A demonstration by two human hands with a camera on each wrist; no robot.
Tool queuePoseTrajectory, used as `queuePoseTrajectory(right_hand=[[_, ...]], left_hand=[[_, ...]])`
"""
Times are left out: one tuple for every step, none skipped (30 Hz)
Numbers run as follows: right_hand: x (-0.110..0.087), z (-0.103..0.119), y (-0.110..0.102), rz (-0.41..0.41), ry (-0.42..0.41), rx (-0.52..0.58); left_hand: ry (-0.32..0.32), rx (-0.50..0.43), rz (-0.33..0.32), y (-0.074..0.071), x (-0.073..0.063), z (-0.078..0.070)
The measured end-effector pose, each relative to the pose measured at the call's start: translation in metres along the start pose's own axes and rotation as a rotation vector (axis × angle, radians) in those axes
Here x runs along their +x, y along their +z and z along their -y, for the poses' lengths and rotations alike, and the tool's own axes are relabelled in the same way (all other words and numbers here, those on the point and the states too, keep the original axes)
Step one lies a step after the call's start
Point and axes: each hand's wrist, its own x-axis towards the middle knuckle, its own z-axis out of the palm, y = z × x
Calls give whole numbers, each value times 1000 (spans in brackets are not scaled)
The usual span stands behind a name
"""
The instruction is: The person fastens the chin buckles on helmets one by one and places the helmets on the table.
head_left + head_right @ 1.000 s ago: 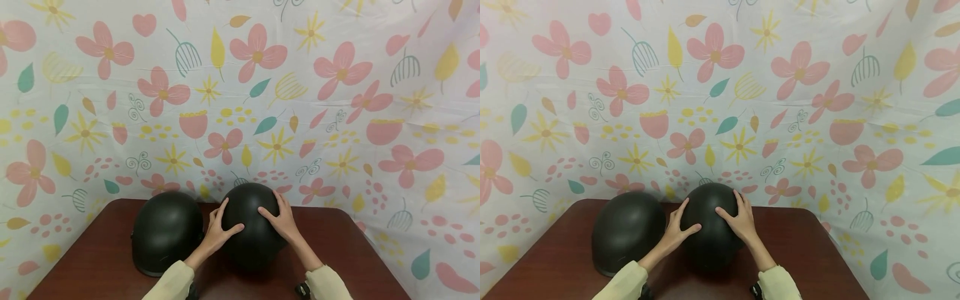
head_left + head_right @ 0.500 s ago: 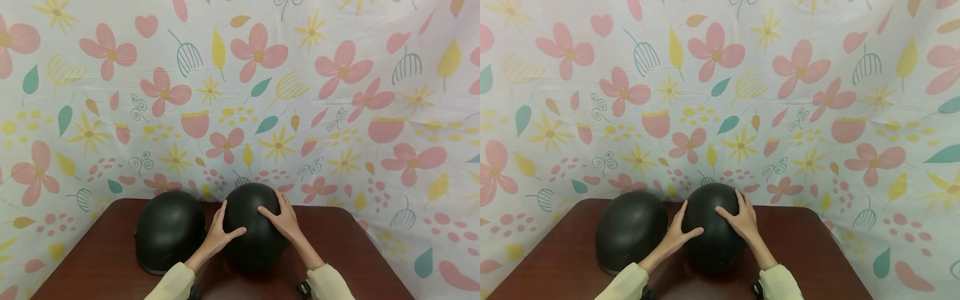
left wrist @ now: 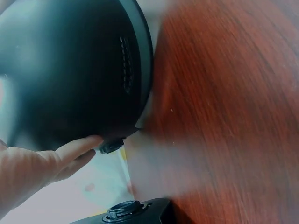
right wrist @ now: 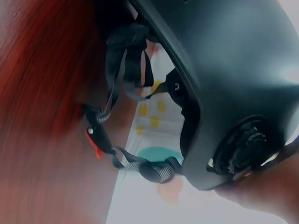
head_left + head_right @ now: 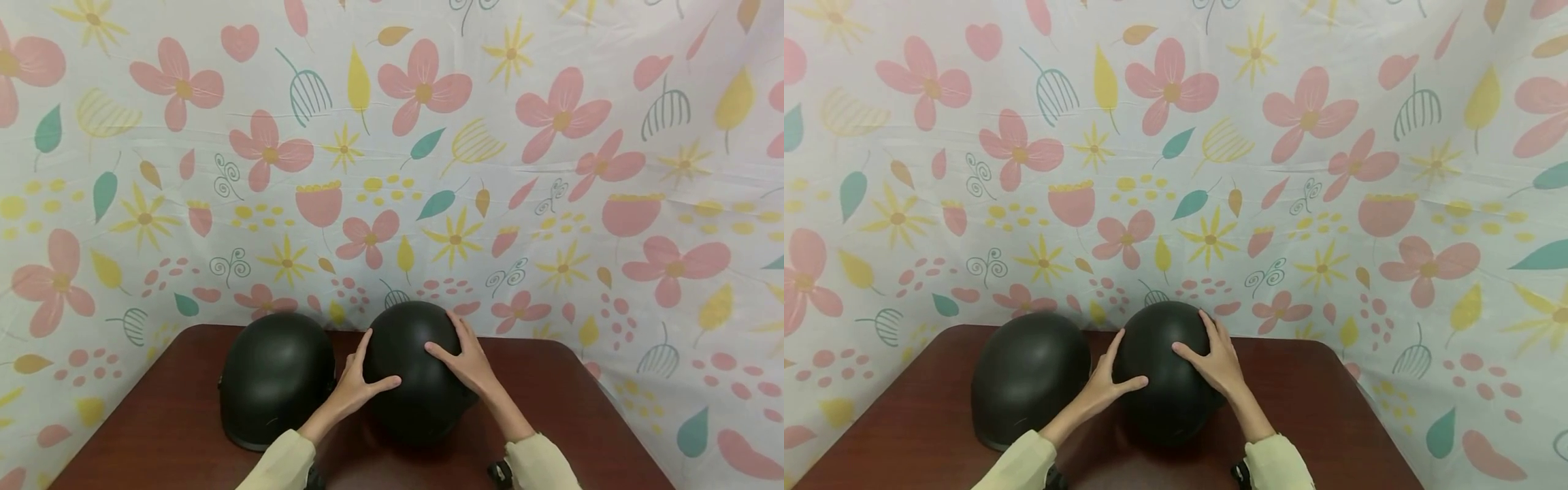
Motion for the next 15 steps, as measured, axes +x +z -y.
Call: queuePoseTrajectory(right_hand=[[0, -1, -1, 9, 2, 4], [0, -2, -3, 18, 3, 11], [-1, -3, -4, 25, 6, 15], [-1, -3, -5, 29, 9, 17], [-2, -4, -6, 35, 11, 20], [-3, -6, -7, 43, 9, 28], [-3, -7, -8, 50, 8, 37], [-4, -9, -8, 59, 8, 46], [-5, -11, -9, 67, 11, 57], [-5, -13, -9, 76, 11, 70], [-6, -15, -9, 84, 11, 84], [-6, -17, -9, 91, 11, 96], [-6, -19, -9, 95, 14, 108], [-6, -20, -10, 100, 15, 118], [-5, -22, -10, 105, 15, 128]], left_hand=[[2, -5, 8, 0, 1, 0], [6, -7, 16, 0, 1, 1], [8, -10, 22, -1, 1, 1], [14, -18, 27, -2, 2, 1], [16, -28, 29, -2, 2, 2], [18, -36, 32, -3, 2, 2], [22, -46, 36, -3, 2, 3], [26, -55, 40, -3, 2, 4], [30, -63, 42, -3, 1, 5], [34, -70, 46, -3, 1, 5], [40, -66, 52, -3, 1, 6], [42, -60, 55, -3, 1, 6], [46, -55, 57, -3, 1, 6], [49, -51, 57, -3, 2, 6], [50, -45, 57, -2, 2, 6]])
